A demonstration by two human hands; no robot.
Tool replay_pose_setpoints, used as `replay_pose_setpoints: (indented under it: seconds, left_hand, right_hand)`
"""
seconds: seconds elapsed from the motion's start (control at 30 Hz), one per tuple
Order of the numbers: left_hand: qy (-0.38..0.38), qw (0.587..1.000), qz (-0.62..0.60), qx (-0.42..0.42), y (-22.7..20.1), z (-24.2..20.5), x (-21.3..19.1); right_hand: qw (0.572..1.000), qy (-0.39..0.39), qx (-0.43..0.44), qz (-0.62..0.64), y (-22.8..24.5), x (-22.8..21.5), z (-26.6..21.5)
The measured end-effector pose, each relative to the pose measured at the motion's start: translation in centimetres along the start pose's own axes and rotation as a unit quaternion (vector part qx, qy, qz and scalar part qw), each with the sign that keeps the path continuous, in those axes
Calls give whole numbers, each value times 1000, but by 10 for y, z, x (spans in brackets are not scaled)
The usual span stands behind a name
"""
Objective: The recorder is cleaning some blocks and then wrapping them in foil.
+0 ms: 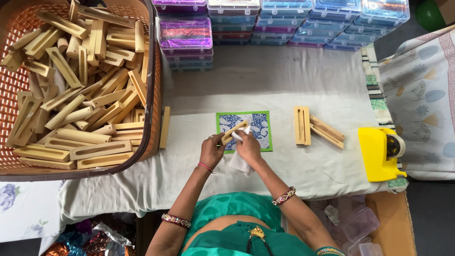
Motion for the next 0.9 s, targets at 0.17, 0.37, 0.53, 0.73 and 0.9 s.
replay_pose_setpoints:
  seconds: [0.17,0.37,0.53,0.73,0.9]
  left_hand:
    - [6,1000,9,-21,11,-1,4]
    - [-14,999,-29,-24,6,1,-4]
    - [-10,995,-92,-42,-16,10,-12]
    - [2,983,-148,-105,7,5,5]
    - [-25,989,-117,-90,28,0,7]
  right_hand:
    - [998,-1,-53,30,30,9,-28]
    - [960,58,11,274,-5,17,-17]
    - [920,-26,41,390,-23,-14,-17]
    - [960,-150,-186,143,71,-47,-43]
    - [985,-66,-160,0,78,-23,-32]
Point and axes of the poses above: each hand's wrist, its own z-axis towards the middle knuckle, its own x-axis out of the palm, y = z × x, the point moved 10 cm from there along z, towards the middle knuckle
